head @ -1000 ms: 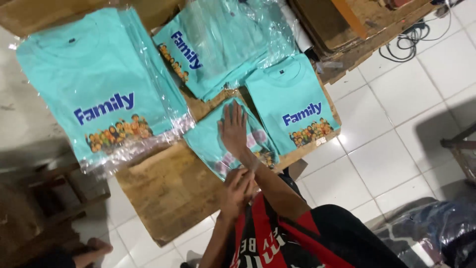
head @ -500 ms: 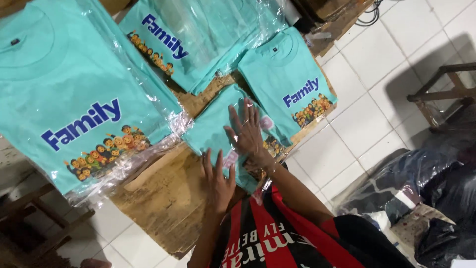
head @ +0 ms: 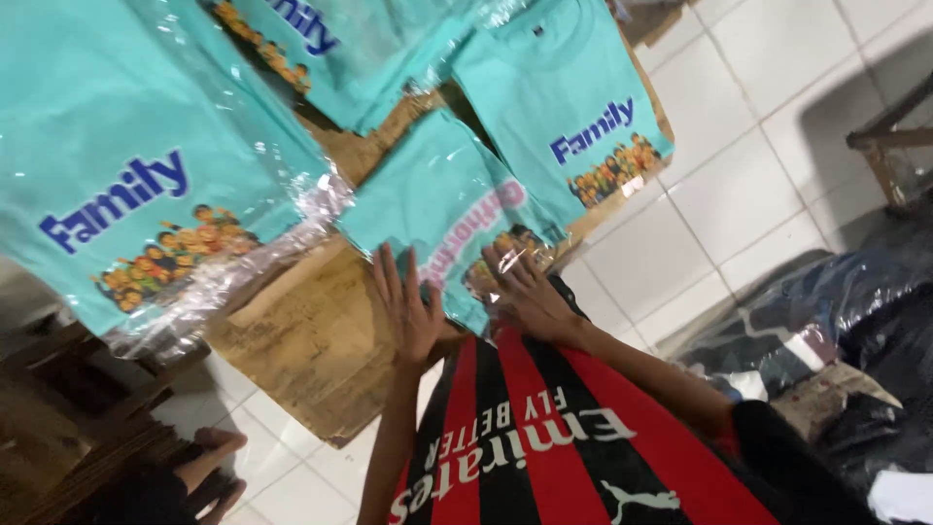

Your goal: Insert folded t-shirts into plastic bags and stack them on a work table.

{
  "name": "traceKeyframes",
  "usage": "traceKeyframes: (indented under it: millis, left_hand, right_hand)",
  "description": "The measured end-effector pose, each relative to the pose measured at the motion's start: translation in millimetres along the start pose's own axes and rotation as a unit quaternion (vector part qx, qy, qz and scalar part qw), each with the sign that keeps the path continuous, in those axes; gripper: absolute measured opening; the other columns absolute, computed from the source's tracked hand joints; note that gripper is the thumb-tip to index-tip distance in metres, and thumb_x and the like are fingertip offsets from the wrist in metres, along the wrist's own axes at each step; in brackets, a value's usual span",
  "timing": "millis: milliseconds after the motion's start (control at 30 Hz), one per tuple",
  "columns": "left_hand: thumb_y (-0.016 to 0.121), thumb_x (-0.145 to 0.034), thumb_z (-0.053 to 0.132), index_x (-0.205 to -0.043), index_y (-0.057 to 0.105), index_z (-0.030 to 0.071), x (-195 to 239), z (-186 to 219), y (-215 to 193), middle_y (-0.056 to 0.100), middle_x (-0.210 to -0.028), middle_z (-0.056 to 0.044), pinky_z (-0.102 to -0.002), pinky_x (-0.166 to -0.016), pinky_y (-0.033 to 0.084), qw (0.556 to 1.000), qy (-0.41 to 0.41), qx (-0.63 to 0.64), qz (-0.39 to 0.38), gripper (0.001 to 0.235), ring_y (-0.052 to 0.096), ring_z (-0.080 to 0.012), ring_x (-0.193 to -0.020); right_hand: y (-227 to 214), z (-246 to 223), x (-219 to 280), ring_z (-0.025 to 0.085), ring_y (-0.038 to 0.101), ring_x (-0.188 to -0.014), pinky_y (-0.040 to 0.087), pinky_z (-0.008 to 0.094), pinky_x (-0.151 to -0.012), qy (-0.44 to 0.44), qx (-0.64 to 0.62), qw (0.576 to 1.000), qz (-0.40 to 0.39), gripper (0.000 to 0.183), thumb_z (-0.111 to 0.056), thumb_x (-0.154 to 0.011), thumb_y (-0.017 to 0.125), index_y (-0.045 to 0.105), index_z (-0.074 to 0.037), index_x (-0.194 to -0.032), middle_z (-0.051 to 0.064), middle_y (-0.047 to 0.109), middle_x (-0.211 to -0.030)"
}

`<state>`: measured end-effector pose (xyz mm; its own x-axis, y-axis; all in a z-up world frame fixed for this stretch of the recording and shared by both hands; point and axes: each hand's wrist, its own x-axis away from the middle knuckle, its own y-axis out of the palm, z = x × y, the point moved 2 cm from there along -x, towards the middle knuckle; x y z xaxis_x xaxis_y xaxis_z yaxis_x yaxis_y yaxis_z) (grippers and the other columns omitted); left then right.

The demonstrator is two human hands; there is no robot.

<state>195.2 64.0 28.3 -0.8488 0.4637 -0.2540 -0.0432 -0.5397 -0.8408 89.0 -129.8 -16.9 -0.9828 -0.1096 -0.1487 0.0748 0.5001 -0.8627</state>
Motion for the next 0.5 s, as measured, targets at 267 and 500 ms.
traceKeyframes:
  millis: [267, 500]
  left_hand:
    - [0.08, -0.089, 0.04, -0.136, 0.062, 0.003, 78, 17, -9, 0.07, -0.112, -0.026, -0.046, -0.079, 0.06, 0.931, -0.354, 0.065, 0.061, 0.063, 0.07, -0.0447, -0.102]
    - [0.076, -0.073, 0.071, -0.11, 0.07, 0.03, 107, -40, 86, 0.078, -0.103, 0.007, -0.043, -0.082, 0.058, 0.8, -0.588, 0.011, -0.121, 0.055, 0.075, -0.0246, -0.101]
  right_hand:
    - [-58, 104, 57, 0.042, 0.07, -0.072, 0.053, 0.058, -0.059, 0.181, -0.085, 0.98, -0.021, 0.022, -0.035, -0.093, 0.069, 0.071, -0.013, -0.088, 0.016, 0.071, -0.075]
    - [9, 146, -38, 0.034, 0.068, -0.101, 0.057, 0.049, -0.074, 0.152, -0.018, 0.983, -0.104, 0.034, -0.049, -0.091, 0.069, 0.061, -0.017, -0.1, 0.009, 0.061, -0.103]
